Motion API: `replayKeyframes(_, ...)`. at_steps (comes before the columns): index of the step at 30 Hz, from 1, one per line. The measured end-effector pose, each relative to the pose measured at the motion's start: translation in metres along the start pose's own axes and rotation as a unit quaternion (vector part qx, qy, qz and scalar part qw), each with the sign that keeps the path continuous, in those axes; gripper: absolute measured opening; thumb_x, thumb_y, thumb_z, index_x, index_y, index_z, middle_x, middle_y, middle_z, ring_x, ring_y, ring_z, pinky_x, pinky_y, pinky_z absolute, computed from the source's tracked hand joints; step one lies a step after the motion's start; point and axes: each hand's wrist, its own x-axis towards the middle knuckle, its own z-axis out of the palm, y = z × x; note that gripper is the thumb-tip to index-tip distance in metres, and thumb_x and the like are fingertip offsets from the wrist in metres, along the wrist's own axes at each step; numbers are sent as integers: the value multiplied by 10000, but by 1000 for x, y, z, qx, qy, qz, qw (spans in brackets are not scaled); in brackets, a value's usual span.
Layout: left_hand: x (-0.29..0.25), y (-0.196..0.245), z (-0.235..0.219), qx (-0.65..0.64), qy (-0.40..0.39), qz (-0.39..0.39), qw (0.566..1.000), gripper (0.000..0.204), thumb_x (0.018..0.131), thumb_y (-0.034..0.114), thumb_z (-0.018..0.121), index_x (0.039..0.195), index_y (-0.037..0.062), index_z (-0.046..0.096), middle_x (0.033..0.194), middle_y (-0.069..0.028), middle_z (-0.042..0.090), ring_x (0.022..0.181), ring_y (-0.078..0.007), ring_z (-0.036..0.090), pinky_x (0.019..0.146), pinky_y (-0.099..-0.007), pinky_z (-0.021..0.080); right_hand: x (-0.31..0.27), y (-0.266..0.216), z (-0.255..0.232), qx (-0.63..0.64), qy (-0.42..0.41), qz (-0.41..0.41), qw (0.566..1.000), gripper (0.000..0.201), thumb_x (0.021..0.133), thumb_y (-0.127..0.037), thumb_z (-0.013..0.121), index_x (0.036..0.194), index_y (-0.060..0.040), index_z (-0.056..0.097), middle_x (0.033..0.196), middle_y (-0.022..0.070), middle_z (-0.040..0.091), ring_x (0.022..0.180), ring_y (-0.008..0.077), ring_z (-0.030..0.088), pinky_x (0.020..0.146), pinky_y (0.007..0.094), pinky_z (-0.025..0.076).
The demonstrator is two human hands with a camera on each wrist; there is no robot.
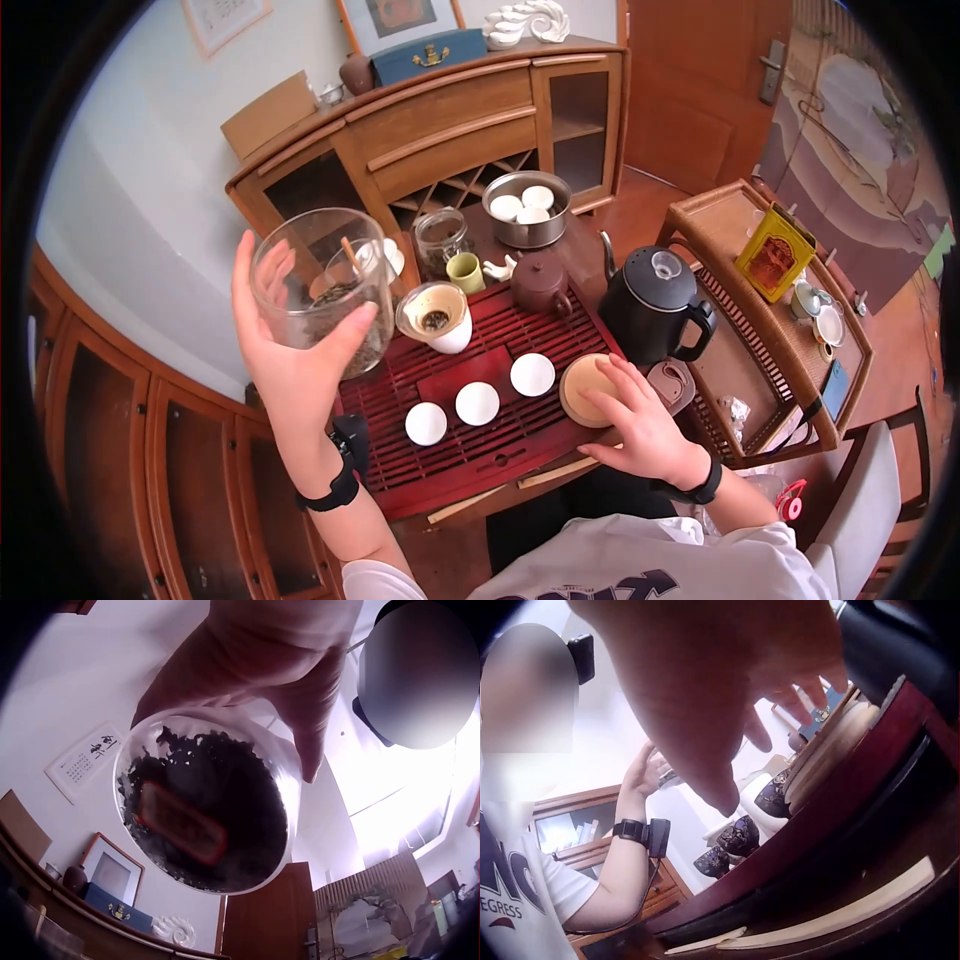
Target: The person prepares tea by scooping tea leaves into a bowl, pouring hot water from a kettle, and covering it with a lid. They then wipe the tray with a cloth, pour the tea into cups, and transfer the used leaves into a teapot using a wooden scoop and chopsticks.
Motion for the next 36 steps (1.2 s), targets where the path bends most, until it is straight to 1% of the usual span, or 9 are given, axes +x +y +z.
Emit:
replayKeyframes(5, -42, 17, -8, -106, -32, -50, 993, 1179, 551, 152, 938, 1522, 30, 281, 1370, -168, 522, 1301, -280, 483, 1125, -436, 324, 5, 5, 24, -89, 13, 54, 994, 819, 714, -403, 826, 1364, -34, 492, 1450, 296, 368, 1374, 507, 318, 1103, 597, 319)
replayKeyframes(10, -97, 18, -12, -87, 42, -86, 992, 1238, 535, 235, 946, 1528, 15, 241, 1379, -182, 510, 1321, -303, 468, 1125, -472, 313, 4, 9, 41, -101, 15, 65, 993, 851, 743, -349, 816, 1438, -39, 434, 1483, 334, 311, 1371, 518, 319, 1110, 554, 331)
replayKeyframes(17, -158, -17, -9, -94, 184, -24, 978, 1243, 594, 311, 943, 1536, 23, 185, 1431, -193, 453, 1351, -328, 439, 1136, -488, 304, 5, 13, 51, -94, 52, 71, 992, 794, 758, -264, 809, 1424, -24, 450, 1462, 374, 308, 1332, 532, 351, 1088, 539, 366)
replayKeyframes(23, -171, -17, -22, -259, 186, -154, 935, 1178, 634, 286, 926, 1533, 27, 209, 1405, -191, 479, 1330, -318, 462, 1122, -462, 334, 8, 16, 49, -95, 72, 61, 991, 794, 711, -264, 843, 1367, -13, 474, 1347, 301, 427, 1204, 469, 449, 1019, 523, 415)
replayKeyframes(24, -172, -18, -20, -184, 184, -128, 957, 1148, 641, 217, 907, 1535, 34, 211, 1407, -188, 479, 1327, -306, 462, 1123, -459, 330, 7, 16, 49, -84, 71, 71, 991, 814, 709, -266, 844, 1377, -9, 458, 1348, 291, 431, 1207, 466, 448, 1025, 522, 410)
replayKeyframes(27, -171, -17, -16, -79, 164, -112, 977, 1128, 663, 279, 901, 1531, 26, 226, 1429, -208, 466, 1351, -316, 450, 1132, -464, 332, 6, 20, 51, -63, 80, 72, 992, 844, 716, -267, 842, 1398, -1, 422, 1349, 271, 437, 1213, 452, 448, 1035, 515, 399)
replayKeyframes(29, -173, -17, -16, -104, 162, -126, 973, 1115, 673, 260, 890, 1532, 23, 220, 1427, -202, 458, 1351, -314, 444, 1139, -463, 320, 5, 20, 46, -55, 91, 68, 992, 855, 726, -267, 839, 1410, 2, 401, 1350, 261, 440, 1216, 440, 450, 1040, 510, 394)
replayKeyframes(31, -175, -17, -14, -71, 136, -98, 983, 1142, 609, 100, 878, 1535, 27, 213, 1418, -196, 467, 1335, -296, 449, 1138, -454, 308, 3, 15, 38, 48, 114, 115, 986, 856, 767, -253, 818, 1441, 3, 357, 1370, 247, 435, 1233, 410, 451, 1061, 491, 381)
replayKeyframes(36, -182, -11, -3, -74, 123, -91, 985, 1154, 598, 113, 892, 1528, 8, 217, 1422, -214, 458, 1338, -302, 448, 1147, -452, 303, 10, 6, 25, 409, 167, 161, 883, 850, 905, -201, 661, 1556, -87, 126, 1391, 185, 437, 1239, 268, 474, 1081, 406, 361)
